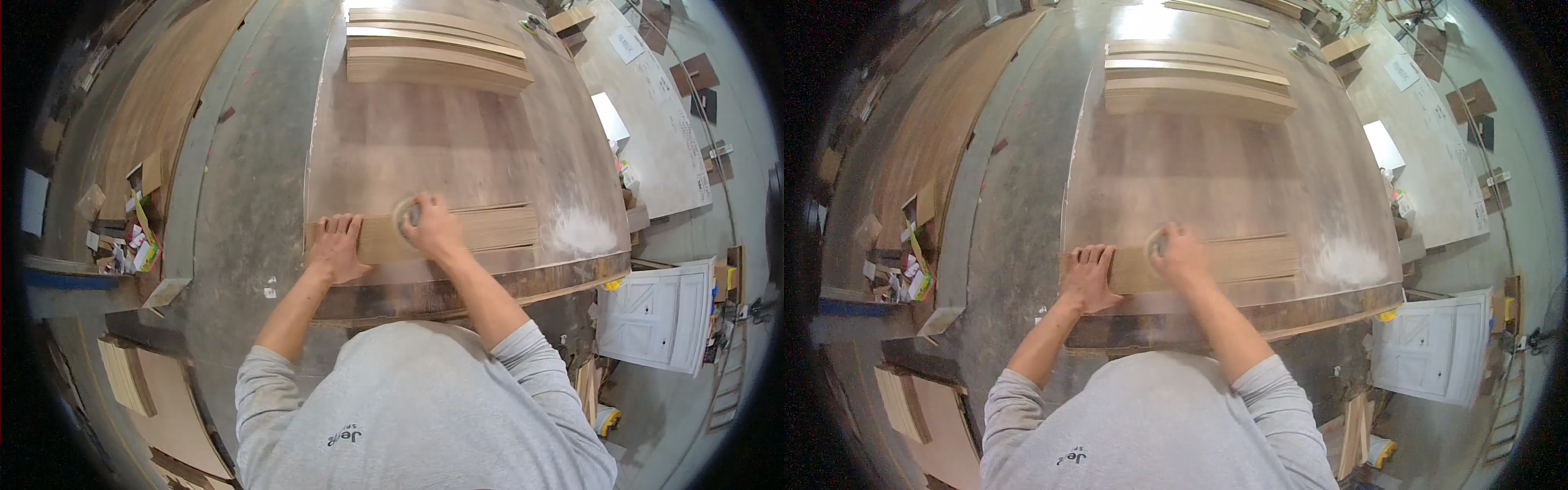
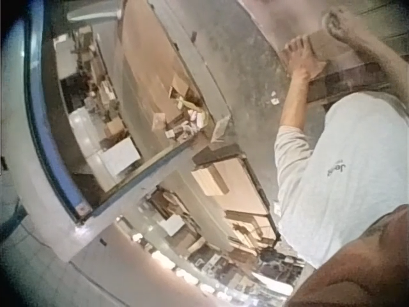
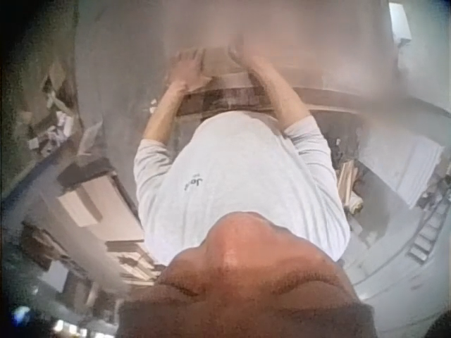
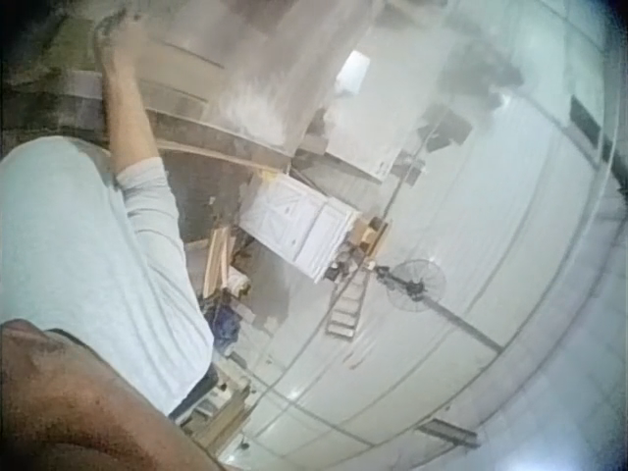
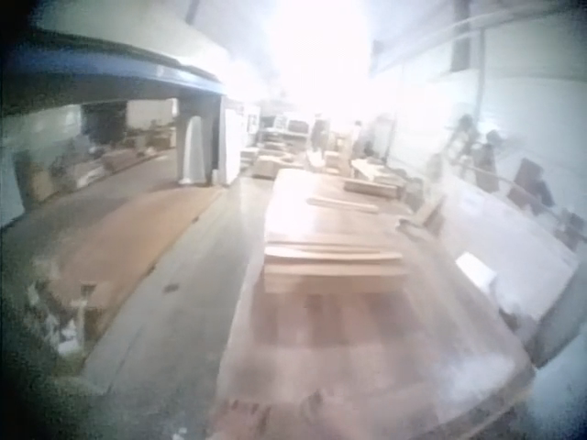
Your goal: Sanding individual wood planks using a handheld orbital sander in a workshop environment.
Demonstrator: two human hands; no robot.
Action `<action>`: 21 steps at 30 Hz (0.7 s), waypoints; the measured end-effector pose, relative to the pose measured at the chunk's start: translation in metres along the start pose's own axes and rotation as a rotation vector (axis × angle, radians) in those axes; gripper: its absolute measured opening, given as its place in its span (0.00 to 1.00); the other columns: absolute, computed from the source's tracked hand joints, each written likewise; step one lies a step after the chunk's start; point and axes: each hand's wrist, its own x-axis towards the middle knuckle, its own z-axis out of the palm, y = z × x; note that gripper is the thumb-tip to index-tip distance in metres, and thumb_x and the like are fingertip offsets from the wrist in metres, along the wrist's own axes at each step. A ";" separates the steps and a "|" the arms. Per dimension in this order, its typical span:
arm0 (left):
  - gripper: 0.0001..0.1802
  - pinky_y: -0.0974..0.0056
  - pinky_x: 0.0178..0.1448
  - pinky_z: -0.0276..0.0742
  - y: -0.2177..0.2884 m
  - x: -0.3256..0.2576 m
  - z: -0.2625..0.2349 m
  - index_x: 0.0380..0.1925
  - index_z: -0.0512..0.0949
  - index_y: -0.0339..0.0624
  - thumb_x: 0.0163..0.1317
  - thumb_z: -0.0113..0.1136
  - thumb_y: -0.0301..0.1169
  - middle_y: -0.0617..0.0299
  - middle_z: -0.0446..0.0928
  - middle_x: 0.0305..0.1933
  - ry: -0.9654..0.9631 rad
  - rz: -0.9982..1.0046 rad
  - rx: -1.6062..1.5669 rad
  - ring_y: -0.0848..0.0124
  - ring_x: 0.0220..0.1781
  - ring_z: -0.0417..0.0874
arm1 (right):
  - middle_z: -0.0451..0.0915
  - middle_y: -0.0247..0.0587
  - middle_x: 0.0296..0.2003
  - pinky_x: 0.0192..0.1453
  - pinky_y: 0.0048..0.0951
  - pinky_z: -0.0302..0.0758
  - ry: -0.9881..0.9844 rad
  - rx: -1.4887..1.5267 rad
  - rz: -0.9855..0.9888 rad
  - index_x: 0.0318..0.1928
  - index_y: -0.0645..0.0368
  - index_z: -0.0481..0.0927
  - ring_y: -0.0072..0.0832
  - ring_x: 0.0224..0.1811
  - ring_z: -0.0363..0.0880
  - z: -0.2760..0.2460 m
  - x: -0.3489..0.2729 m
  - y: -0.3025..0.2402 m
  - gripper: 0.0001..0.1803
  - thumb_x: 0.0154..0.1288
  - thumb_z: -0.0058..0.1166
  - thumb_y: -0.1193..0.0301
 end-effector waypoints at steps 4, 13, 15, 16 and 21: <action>0.58 0.44 0.80 0.52 -0.008 -0.002 0.005 0.72 0.62 0.42 0.43 0.75 0.56 0.53 0.67 0.68 0.020 0.012 -0.002 0.54 0.75 0.63 | 0.79 0.57 0.57 0.58 0.53 0.82 -0.097 0.046 -0.004 0.62 0.54 0.76 0.58 0.55 0.83 0.001 0.004 -0.016 0.28 0.66 0.61 0.55; 0.57 0.43 0.80 0.51 -0.005 0.003 0.006 0.72 0.62 0.40 0.45 0.75 0.56 0.52 0.67 0.68 0.042 0.027 -0.020 0.54 0.75 0.64 | 0.78 0.59 0.58 0.58 0.54 0.81 0.033 -0.052 0.078 0.62 0.52 0.76 0.58 0.54 0.83 -0.001 0.014 0.036 0.29 0.65 0.63 0.54; 0.57 0.43 0.80 0.51 -0.006 0.001 0.007 0.72 0.62 0.40 0.45 0.75 0.56 0.52 0.67 0.68 0.032 0.020 -0.022 0.54 0.75 0.63 | 0.78 0.58 0.58 0.58 0.54 0.81 -0.072 0.009 0.009 0.61 0.52 0.76 0.58 0.54 0.83 0.002 0.008 -0.008 0.27 0.65 0.62 0.55; 0.57 0.43 0.80 0.51 -0.006 0.001 0.005 0.72 0.62 0.40 0.45 0.75 0.56 0.52 0.67 0.68 0.029 0.012 -0.023 0.54 0.75 0.63 | 0.78 0.58 0.58 0.58 0.54 0.81 -0.068 0.010 0.017 0.61 0.52 0.76 0.58 0.54 0.83 0.005 0.008 -0.021 0.27 0.65 0.62 0.55; 0.57 0.44 0.81 0.51 0.001 0.000 -0.007 0.72 0.62 0.40 0.45 0.76 0.55 0.52 0.67 0.68 -0.002 -0.005 -0.049 0.54 0.75 0.63 | 0.79 0.57 0.57 0.59 0.53 0.80 -0.027 0.060 -0.002 0.60 0.52 0.76 0.57 0.55 0.83 0.013 0.015 0.000 0.27 0.65 0.63 0.54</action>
